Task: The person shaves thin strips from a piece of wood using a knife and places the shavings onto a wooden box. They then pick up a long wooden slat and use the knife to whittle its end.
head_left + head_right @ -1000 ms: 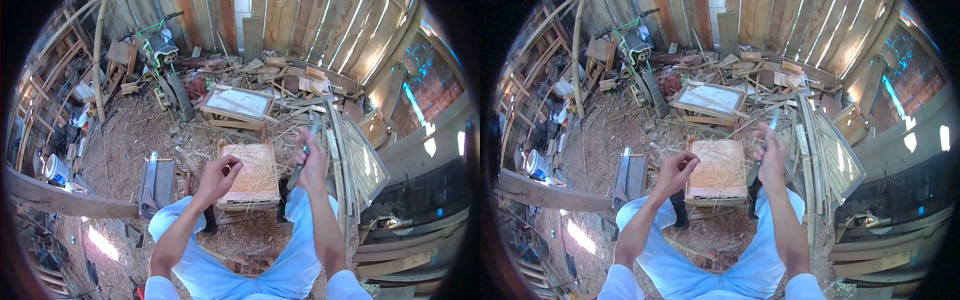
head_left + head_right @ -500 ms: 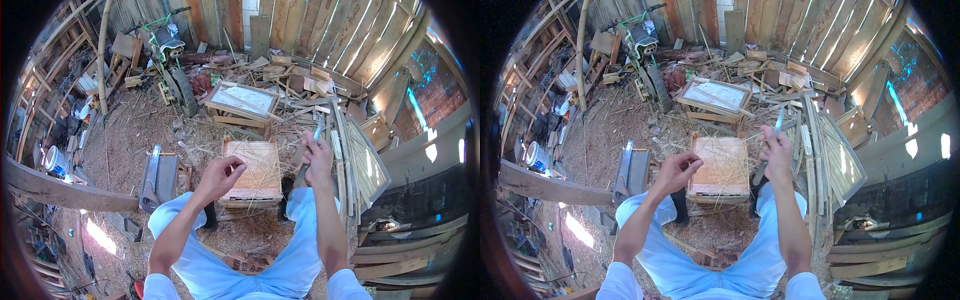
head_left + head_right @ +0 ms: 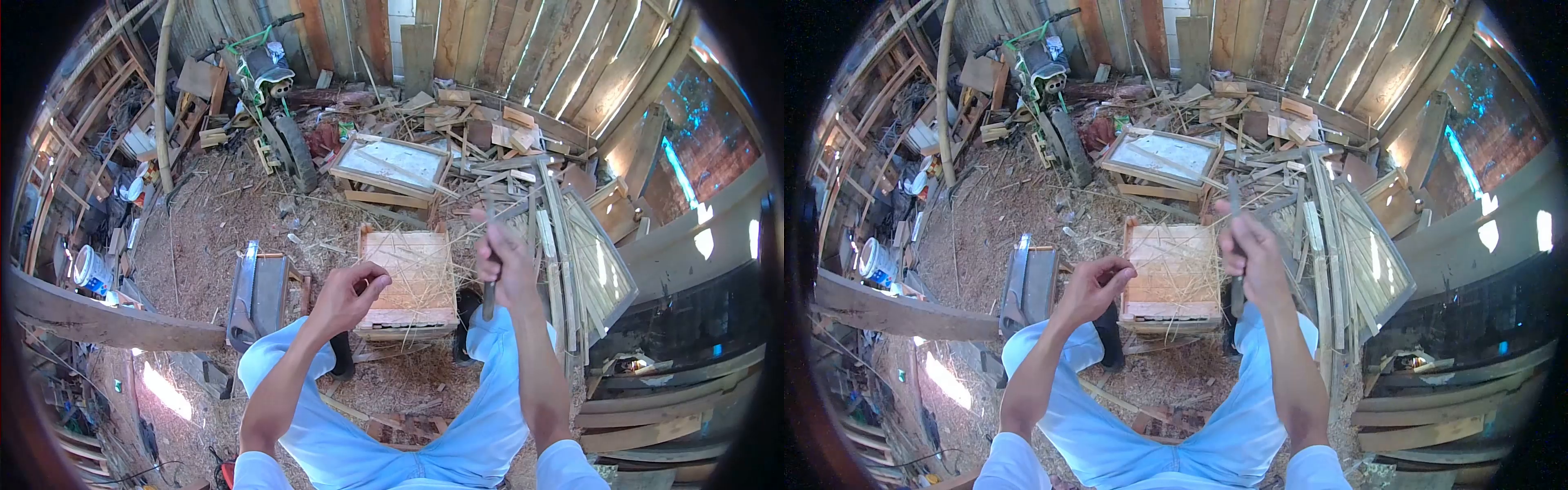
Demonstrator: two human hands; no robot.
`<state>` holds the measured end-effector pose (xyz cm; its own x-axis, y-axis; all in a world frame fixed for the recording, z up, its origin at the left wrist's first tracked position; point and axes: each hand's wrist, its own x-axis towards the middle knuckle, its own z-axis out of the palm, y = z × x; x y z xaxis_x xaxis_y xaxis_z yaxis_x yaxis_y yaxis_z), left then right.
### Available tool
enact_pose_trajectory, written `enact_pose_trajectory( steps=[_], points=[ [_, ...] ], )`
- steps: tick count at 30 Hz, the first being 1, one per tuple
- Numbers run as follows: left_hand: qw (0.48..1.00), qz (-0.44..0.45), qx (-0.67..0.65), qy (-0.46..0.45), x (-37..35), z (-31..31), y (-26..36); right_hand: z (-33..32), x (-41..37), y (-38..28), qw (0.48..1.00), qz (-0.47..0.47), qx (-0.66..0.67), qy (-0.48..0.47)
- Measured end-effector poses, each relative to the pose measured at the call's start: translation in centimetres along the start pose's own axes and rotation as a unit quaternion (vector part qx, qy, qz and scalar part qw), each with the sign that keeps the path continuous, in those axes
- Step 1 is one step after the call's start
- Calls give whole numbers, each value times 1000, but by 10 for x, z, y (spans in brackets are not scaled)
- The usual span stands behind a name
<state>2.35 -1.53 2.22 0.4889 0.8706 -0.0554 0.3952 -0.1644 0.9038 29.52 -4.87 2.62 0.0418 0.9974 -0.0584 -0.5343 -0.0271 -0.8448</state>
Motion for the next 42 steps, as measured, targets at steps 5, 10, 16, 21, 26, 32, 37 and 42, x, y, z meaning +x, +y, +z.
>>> enact_pose_trajectory(
  steps=[5, 10, 16, 21, 26, 32, 37, 42],
  points=[
    [1000, 1, -27, -6, -2, 0, 1, 15, -6, 9, 998, 56, -23, -25],
    [999, 13, -46, 19, -12, 6, 10, 40, -21, 20, 981, 102, -129, -102],
    [996, 19, -79, 43, -32, 11, 31, 54, -36, 11, 979, 100, -125, -130],
    [992, -46, -120, 1, -42, 11, 42, 57, -44, 5, 977, 118, -114, -138],
    [991, -35, -126, -25, -41, 9, 41, 57, -46, 5, 977, 119, -126, -125],
    [991, -37, -124, -25, -40, 13, 43, 56, -47, 1, 977, 110, -135, -124],
    [997, 41, -44, 39, -41, 18, 39, 57, -49, 0, 976, 105, -146, -119],
    [985, 136, 62, 88, -41, 19, 42, 57, -50, -9, 975, 187, -69, -99]
  ],
)
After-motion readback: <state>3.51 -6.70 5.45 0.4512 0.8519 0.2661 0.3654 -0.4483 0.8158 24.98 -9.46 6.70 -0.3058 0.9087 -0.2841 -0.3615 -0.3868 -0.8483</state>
